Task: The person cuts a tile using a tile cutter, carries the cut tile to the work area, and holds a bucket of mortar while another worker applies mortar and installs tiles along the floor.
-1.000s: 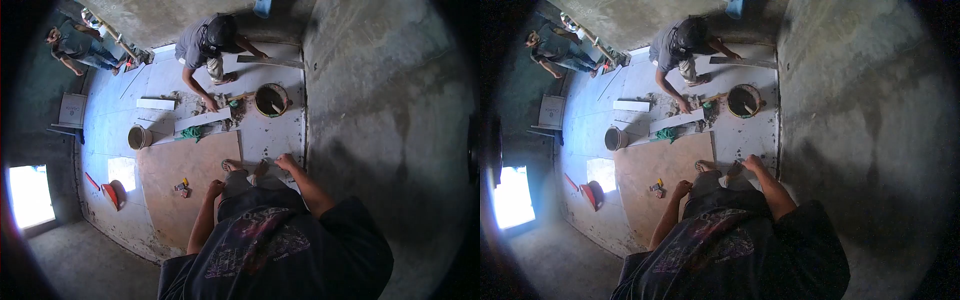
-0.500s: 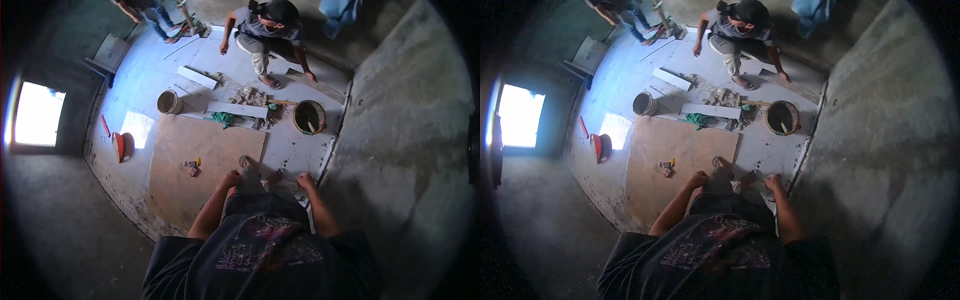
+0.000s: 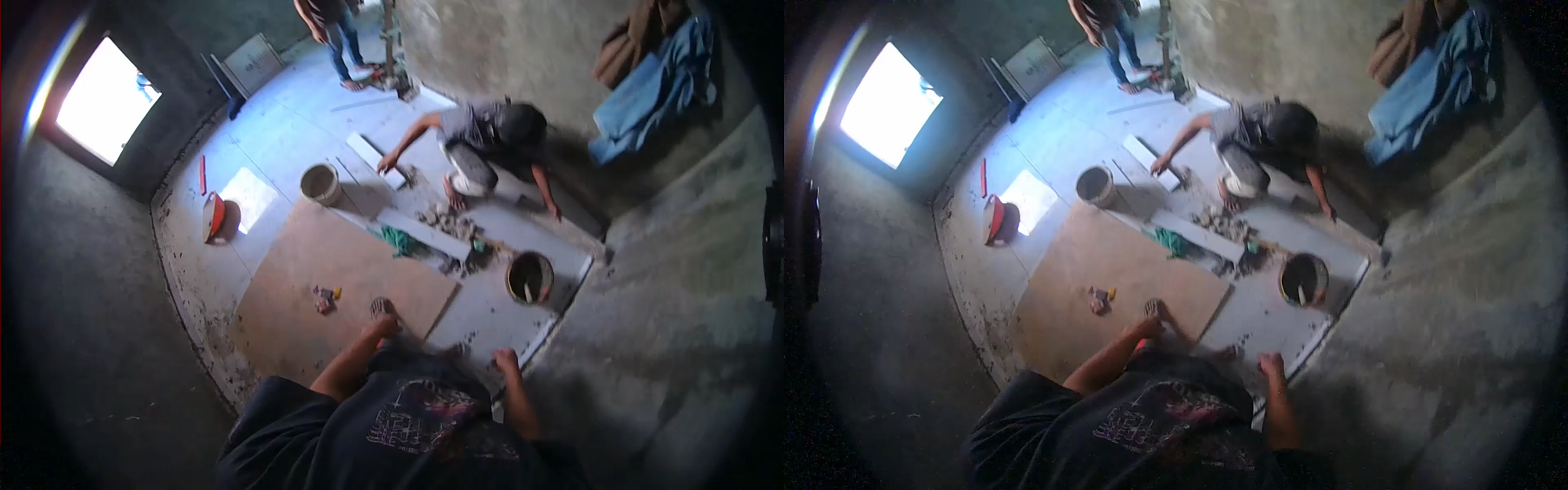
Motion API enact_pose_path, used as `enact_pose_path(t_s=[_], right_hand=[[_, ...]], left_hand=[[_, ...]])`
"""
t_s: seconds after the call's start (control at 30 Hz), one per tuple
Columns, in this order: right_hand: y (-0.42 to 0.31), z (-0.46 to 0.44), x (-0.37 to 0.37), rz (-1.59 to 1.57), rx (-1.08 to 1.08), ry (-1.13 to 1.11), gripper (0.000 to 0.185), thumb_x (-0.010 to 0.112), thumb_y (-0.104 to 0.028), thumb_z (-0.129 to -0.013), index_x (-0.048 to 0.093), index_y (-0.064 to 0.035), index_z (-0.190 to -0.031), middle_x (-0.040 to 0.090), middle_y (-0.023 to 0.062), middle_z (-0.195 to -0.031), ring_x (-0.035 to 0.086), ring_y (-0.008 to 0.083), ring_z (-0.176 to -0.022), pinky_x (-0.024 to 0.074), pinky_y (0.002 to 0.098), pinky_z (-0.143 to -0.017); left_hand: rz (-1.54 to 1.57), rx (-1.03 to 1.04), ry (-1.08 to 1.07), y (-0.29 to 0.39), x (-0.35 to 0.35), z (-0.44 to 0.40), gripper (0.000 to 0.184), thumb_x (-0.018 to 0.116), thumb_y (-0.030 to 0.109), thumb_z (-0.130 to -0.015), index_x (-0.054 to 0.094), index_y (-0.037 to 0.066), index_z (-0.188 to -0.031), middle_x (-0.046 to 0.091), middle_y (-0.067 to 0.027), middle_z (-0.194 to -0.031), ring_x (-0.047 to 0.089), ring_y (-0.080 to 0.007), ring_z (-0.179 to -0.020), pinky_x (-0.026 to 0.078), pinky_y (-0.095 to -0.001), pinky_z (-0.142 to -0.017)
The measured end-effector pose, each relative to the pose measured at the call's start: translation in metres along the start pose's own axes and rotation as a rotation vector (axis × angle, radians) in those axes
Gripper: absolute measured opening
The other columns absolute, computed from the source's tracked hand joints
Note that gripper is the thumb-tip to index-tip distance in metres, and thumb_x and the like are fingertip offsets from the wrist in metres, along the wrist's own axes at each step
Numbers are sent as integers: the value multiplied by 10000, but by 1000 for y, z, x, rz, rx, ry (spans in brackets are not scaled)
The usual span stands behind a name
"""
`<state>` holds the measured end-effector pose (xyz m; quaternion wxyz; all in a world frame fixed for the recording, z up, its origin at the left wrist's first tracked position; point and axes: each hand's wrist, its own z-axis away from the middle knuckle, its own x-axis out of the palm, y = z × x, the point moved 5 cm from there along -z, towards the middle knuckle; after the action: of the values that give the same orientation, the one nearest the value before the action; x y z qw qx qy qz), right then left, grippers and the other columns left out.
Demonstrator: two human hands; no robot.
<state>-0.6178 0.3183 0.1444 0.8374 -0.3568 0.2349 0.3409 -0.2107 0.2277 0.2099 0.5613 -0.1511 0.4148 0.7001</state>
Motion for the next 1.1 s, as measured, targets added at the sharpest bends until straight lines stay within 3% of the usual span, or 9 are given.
enact_pose_path(t_s=[0.03, 0.1, 0.3, 0.37, 0.5, 0.67, 0.77, 0.97, 1.1], right_hand=[[-32, 16, -14, 193, -499, 109, 287, 511, -279, -712, 602, -9, -680, 578, 163, -613, 573, 269, -532, 455, 353, -503], [-22, 5, -2, -331, 237, -118, 243, 533, -219, -726, 585, 10, -661, 563, 138, -573, 561, 251, -484, 457, 340, -434], [-118, -17, 1, -426, 274, -108, 244, 574, -226, -717, 588, 17, -703, 495, 91, -516, 511, 205, -423, 465, 333, -413], [-177, -31, 17, -400, 265, -132, 304, 600, -288, -693, 551, -3, -598, 503, 82, -505, 494, 159, -428, 409, 318, -386], [-351, 4, 13, -153, -244, -396, 415, 629, -411, -686, 626, -6, -775, 515, 60, -534, 482, 157, -421, 391, 307, -392], [-496, 120, -24, -234, -555, -562, 297, 615, -283, -699, 615, 2, -781, 592, 99, -675, 542, 152, -555, 435, 284, -548], [-493, 146, -10, -342, -541, -475, 243, 593, -230, -702, 617, -3, -785, 604, 106, -717, 557, 151, -606, 429, 281, -596], [-464, 192, -42, -335, -493, -331, 217, 579, -195, -701, 623, -6, -799, 618, 106, -756, 568, 159, -653, 429, 285, -630], [-444, 197, -34, -406, -365, -377, 235, 592, -219, -704, 630, -11, -808, 618, 97, -740, 570, 161, -658, 430, 285, -638]], left_hand=[[-338, 256, -145, -47, 56, -46, 325, 505, 329, -751, 603, 53, -892, 601, -165, -858, 574, -304, -799, 448, -384, -700], [-131, 128, -218, -38, -2, -18, 348, 507, 337, -760, 585, 46, -932, 591, -157, -895, 569, -285, -818, 444, -371, -716], [71, 116, -372, -56, -116, 29, 432, 512, 363, -787, 531, 22, -1052, 563, -135, -1006, 554, -225, -873, 432, -332, -762], [216, 132, -370, -60, -159, 51, 419, 501, 351, -799, 533, 23, -1056, 562, -129, -1017, 551, -216, -881, 430, -325, -765], [451, 308, -430, -51, -233, 103, 340, 501, 303, -812, 562, 34, -1011, 579, -105, -960, 548, -189, -872, 429, -300, -756], [216, 682, -619, -20, -271, 123, 244, 536, 180, -805, 566, 30, -995, 590, -94, -959, 558, -178, -868, 430, -309, -772], [57, 567, -695, 17, -293, 127, 214, 539, 144, -786, 580, 47, -972, 601, -95, -930, 569, -191, -852, 436, -312, -764], [-62, 845, -803, 45, -280, 108, 223, 550, 131, -745, 585, 68, -956, 608, -103, -898, 590, -213, -809, 456, -317, -725], [-116, 784, -775, 54, -271, 109, 221, 548, 144, -754, 584, 64, -956, 607, -111, -896, 589, -222, -823, 456, -319, -726]])
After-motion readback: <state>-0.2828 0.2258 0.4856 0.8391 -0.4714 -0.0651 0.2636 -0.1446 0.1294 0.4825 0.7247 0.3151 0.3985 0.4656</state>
